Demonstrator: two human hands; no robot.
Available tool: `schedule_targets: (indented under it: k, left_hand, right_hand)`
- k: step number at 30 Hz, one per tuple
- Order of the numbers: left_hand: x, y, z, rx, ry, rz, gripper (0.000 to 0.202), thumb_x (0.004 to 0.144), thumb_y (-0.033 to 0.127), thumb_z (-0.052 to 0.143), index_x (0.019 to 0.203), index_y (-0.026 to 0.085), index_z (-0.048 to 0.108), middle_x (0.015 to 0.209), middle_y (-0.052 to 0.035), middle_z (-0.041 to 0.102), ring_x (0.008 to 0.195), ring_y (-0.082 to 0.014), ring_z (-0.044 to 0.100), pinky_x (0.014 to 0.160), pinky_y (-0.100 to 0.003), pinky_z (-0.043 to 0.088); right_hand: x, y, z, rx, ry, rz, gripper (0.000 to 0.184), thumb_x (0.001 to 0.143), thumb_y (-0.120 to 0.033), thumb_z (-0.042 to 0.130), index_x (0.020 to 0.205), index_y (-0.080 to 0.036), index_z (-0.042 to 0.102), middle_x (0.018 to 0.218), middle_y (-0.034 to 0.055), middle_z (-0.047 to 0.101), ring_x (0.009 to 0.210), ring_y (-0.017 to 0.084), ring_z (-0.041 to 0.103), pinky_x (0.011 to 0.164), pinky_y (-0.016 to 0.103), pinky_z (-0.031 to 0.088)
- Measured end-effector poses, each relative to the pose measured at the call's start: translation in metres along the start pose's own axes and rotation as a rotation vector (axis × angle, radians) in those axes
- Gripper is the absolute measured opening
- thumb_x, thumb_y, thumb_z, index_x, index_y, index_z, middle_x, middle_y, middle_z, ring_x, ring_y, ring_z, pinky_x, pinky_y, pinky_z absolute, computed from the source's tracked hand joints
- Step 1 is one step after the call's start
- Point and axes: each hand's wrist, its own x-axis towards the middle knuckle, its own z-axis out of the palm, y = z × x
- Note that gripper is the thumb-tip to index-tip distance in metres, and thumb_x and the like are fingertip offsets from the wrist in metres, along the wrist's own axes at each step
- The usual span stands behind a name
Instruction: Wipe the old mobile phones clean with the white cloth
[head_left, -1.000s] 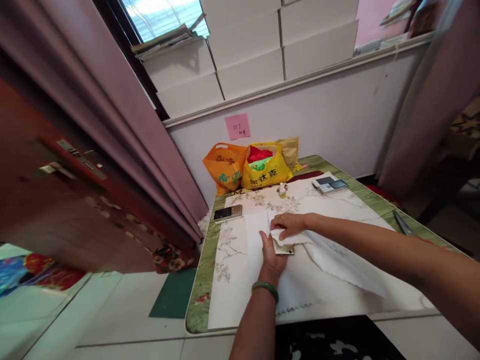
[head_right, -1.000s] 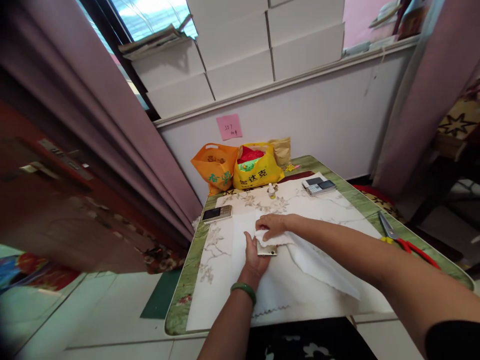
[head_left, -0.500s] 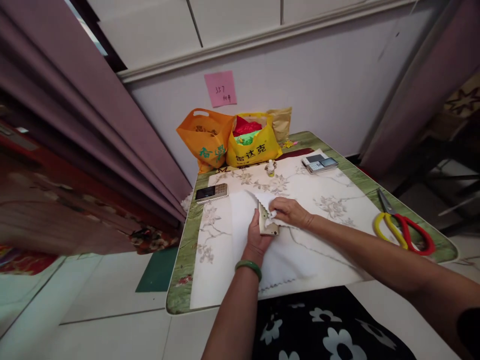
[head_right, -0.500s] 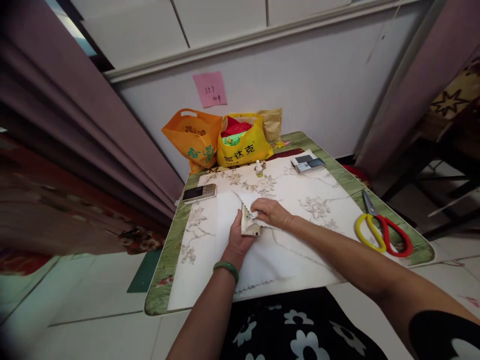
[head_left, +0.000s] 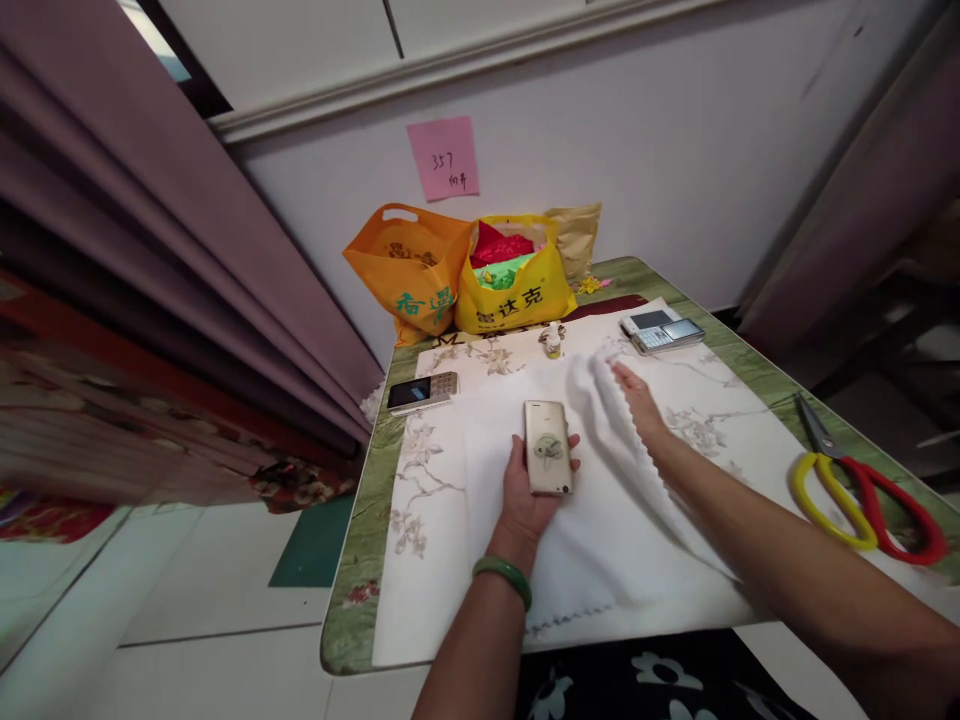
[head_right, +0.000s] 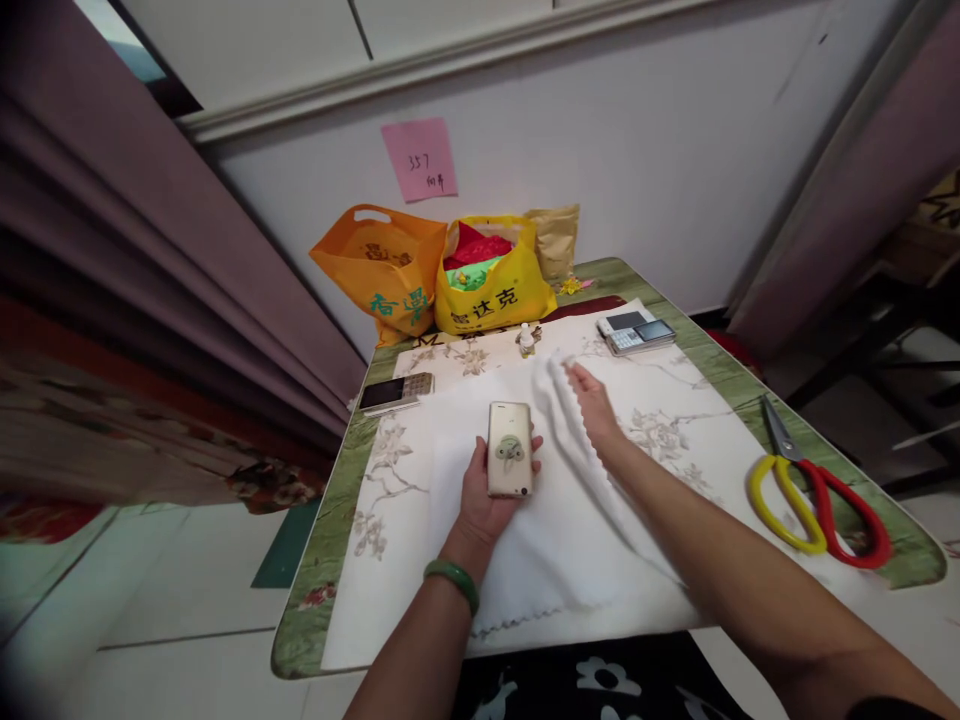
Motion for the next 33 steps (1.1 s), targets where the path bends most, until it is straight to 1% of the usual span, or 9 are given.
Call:
schedule_targets:
  k: [4,7,11,14,16,20,24,29,33]
  left_hand:
    - [0.002,-0.003,0.004,-0.006,0.043,0.033,0.034,0.090,0.040,0.051,0.107,0.015,0.066,0.100,-0.0099,0.070,0.086,-0.0209,0.066,0.074,-0.034,0.055]
    - [0.001,-0.006,0.007,0.045,0.041,0.091,0.026,0.089,0.034,0.054,0.104,0.017,0.067,0.089,-0.0057,0.070,0.075,-0.0172,0.064,0.069,-0.032,0.055]
    - [-0.001,-0.005,0.010,0.073,0.061,0.081,0.030,0.088,0.041,0.056,0.104,0.018,0.066,0.087,-0.0052,0.068,0.072,-0.0170,0.062,0.068,-0.035,0.055]
    - [-0.002,-0.004,0.010,0.085,0.057,0.063,0.036,0.088,0.046,0.055,0.107,0.017,0.066,0.089,-0.0060,0.069,0.073,-0.0173,0.063,0.073,-0.036,0.055]
    - [-0.003,-0.004,0.009,0.103,0.044,0.058,0.041,0.087,0.050,0.055,0.109,0.016,0.066,0.089,-0.0070,0.069,0.073,-0.0178,0.064,0.073,-0.036,0.055]
    - [-0.002,-0.007,0.009,0.088,0.051,0.078,0.039,0.088,0.043,0.056,0.113,0.015,0.065,0.100,-0.0098,0.071,0.085,-0.0197,0.067,0.082,-0.033,0.054]
    - [0.000,-0.008,0.008,0.008,0.082,0.160,0.038,0.090,0.043,0.051,0.114,0.017,0.065,0.109,-0.0089,0.070,0.100,-0.0210,0.066,0.090,-0.034,0.052]
    - [0.004,-0.006,0.002,-0.079,-0.010,0.212,0.044,0.093,0.046,0.044,0.120,0.017,0.062,0.118,-0.0093,0.068,0.118,-0.0230,0.059,0.100,-0.038,0.047]
    - [0.003,-0.004,0.000,-0.085,0.079,0.253,0.046,0.093,0.048,0.044,0.119,0.015,0.063,0.118,-0.0104,0.068,0.117,-0.0217,0.059,0.099,-0.034,0.048]
  right_hand:
    - [0.001,-0.002,0.034,-0.381,-0.454,-0.227,0.042,0.094,-0.052,0.043,0.122,-0.027,0.061,0.135,0.0066,0.055,0.129,0.025,0.044,0.108,0.044,0.033]
    - [0.005,0.001,0.044,-0.528,-0.622,-0.254,0.048,0.090,-0.050,0.052,0.133,-0.029,0.052,0.141,0.0068,0.048,0.130,0.025,0.043,0.108,0.041,0.032]
    - [0.015,0.004,0.044,-0.609,-0.574,-0.161,0.043,0.092,-0.055,0.047,0.118,-0.023,0.060,0.114,0.0066,0.064,0.102,0.022,0.059,0.088,0.031,0.044]
    - [0.016,0.006,0.047,-0.700,-0.474,-0.065,0.047,0.096,-0.056,0.032,0.091,-0.022,0.064,0.087,0.0042,0.067,0.082,0.019,0.060,0.072,0.027,0.044]
    - [0.015,0.007,0.050,-0.724,-0.390,0.015,0.050,0.097,-0.056,0.028,0.089,-0.022,0.063,0.084,0.0048,0.068,0.080,0.019,0.061,0.071,0.026,0.044]
    - [0.006,0.010,0.052,-0.725,-0.209,0.024,0.050,0.100,-0.048,0.020,0.121,-0.021,0.056,0.116,0.0097,0.065,0.105,0.022,0.059,0.087,0.032,0.045]
    - [-0.013,0.014,0.052,-0.897,-0.160,-0.131,0.055,0.100,-0.043,0.023,0.150,-0.020,0.024,0.153,0.0115,0.032,0.140,0.025,0.028,0.112,0.047,0.022]
    - [-0.048,0.007,0.055,-1.120,-0.227,-0.160,0.057,0.099,-0.042,0.027,0.151,-0.020,0.021,0.157,0.0125,0.021,0.145,0.031,0.015,0.113,0.059,0.007]
    - [-0.081,0.000,0.054,-1.149,-0.254,-0.183,0.056,0.099,-0.037,0.027,0.151,-0.018,0.022,0.157,0.0143,0.023,0.144,0.033,0.015,0.112,0.062,0.008]
